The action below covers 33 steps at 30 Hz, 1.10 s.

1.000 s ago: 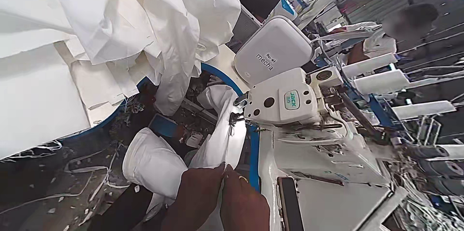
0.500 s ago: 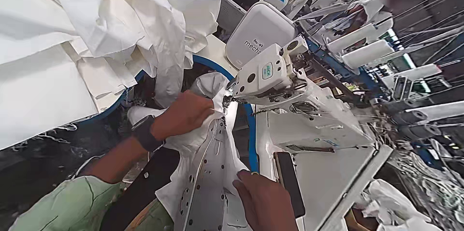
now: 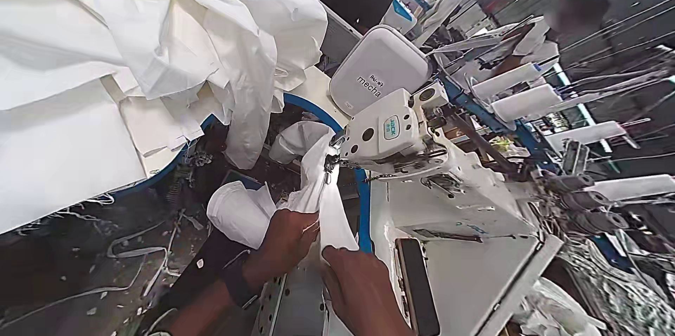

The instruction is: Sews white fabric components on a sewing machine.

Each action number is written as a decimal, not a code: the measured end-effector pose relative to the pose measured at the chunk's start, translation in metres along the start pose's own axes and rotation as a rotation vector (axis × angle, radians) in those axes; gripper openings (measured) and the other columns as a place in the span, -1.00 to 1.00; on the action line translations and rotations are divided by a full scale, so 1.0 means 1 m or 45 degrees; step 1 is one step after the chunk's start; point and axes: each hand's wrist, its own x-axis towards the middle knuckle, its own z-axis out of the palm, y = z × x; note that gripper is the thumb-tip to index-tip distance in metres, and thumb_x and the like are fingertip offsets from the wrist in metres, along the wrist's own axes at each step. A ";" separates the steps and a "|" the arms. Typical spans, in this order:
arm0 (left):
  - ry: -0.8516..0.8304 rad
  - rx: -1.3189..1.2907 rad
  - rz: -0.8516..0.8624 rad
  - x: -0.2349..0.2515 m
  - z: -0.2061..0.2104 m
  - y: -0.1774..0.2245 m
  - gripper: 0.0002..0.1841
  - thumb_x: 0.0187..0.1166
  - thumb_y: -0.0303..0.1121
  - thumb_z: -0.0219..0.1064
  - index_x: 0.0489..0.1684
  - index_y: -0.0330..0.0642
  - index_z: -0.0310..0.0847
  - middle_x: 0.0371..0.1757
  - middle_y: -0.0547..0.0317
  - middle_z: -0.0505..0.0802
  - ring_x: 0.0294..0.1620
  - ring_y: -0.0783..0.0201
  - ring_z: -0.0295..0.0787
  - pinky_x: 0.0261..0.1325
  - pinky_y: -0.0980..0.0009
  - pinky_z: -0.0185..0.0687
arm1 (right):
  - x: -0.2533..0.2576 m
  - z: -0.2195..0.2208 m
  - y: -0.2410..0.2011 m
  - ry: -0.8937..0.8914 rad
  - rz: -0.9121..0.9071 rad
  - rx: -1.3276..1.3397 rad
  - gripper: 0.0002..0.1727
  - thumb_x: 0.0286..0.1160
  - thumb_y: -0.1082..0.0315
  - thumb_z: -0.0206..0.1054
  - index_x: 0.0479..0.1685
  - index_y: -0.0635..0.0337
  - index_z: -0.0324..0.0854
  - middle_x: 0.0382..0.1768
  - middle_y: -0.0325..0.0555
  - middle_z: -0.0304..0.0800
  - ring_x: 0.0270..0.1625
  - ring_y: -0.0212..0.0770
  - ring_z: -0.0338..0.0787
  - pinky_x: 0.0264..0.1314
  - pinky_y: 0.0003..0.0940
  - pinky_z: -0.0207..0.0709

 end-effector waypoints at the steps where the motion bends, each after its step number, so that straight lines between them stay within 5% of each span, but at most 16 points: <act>1: 0.002 0.020 -0.017 -0.005 -0.002 0.004 -0.69 0.64 -0.36 0.22 -0.36 -0.39 0.82 -0.61 -0.09 0.76 -0.54 -0.01 0.73 -0.33 -0.05 0.53 | -0.010 -0.005 0.003 -0.069 0.022 0.048 -0.72 0.49 0.26 0.37 -0.43 0.30 0.79 -0.55 0.13 0.76 -0.39 0.21 0.85 -0.39 0.17 0.59; 6: 0.144 0.290 0.136 -0.015 0.010 0.003 -0.71 0.54 -0.32 0.25 -0.35 -0.29 0.89 -0.76 -0.01 0.69 -0.71 0.00 0.70 -0.61 0.03 0.50 | -0.027 0.009 0.020 -0.119 -0.088 0.085 -0.69 0.47 0.28 0.37 -0.56 0.30 0.75 -0.50 0.11 0.80 -0.34 0.13 0.84 -0.15 0.17 0.50; 11: 0.317 0.599 0.271 -0.015 0.013 0.008 -0.69 0.52 -0.28 0.21 -0.48 -0.18 0.86 -0.86 0.13 0.58 -0.84 0.12 0.57 -0.77 0.20 0.36 | -0.025 0.012 0.017 -0.048 -0.162 0.034 -0.70 0.50 0.27 0.33 -0.54 0.26 0.74 -0.60 0.06 0.75 -0.47 0.06 0.81 -0.18 0.12 0.49; 16: 0.272 0.720 0.278 -0.014 0.008 0.009 -0.74 0.48 -0.32 0.25 -0.37 -0.19 0.90 -0.83 0.12 0.62 -0.81 0.09 0.61 -0.75 0.19 0.39 | -0.026 0.012 0.004 -0.014 -0.019 -0.056 -0.69 0.55 0.23 0.29 -0.47 0.24 0.73 -0.77 0.05 0.66 -0.62 0.13 0.78 -0.57 0.03 0.51; 19: 0.182 0.734 0.290 -0.016 0.004 0.015 -0.80 0.45 -0.36 0.29 -0.43 -0.18 0.84 -0.85 0.12 0.57 -0.82 0.09 0.61 -0.77 0.19 0.39 | -0.027 0.012 0.001 -0.023 0.004 -0.077 -0.67 0.54 0.21 0.31 -0.50 0.24 0.74 -0.73 0.05 0.69 -0.59 0.12 0.80 -0.54 0.04 0.52; 25: 0.024 0.655 0.159 -0.016 -0.001 0.018 -0.78 0.49 -0.41 0.33 -0.12 -0.20 0.91 -0.78 0.01 0.67 -0.74 -0.05 0.69 -0.67 0.06 0.49 | -0.021 0.023 -0.002 0.201 0.051 -0.164 -0.73 0.44 0.21 0.33 -0.52 0.19 0.72 -0.82 -0.06 0.59 -0.72 0.01 0.72 -0.72 -0.10 0.43; 30: -0.217 0.579 0.008 -0.010 -0.015 0.030 -0.74 0.66 -0.38 0.24 0.04 -0.22 0.86 -0.65 -0.10 0.75 -0.55 -0.18 0.79 -0.46 -0.05 0.56 | -0.011 0.021 0.000 0.236 0.095 -0.185 -0.73 0.41 0.20 0.34 -0.51 0.19 0.73 -0.80 -0.08 0.59 -0.70 0.01 0.73 -0.73 -0.12 0.40; 33: -0.287 0.526 -0.039 -0.003 -0.018 0.030 -0.72 0.69 -0.38 0.21 0.11 -0.23 0.85 -0.57 -0.15 0.80 -0.46 -0.22 0.82 -0.37 -0.11 0.58 | -0.009 0.017 0.001 0.116 0.110 -0.116 -0.80 0.37 0.29 0.41 -0.42 0.25 0.79 -0.68 0.02 0.72 -0.55 0.11 0.82 -0.53 0.02 0.55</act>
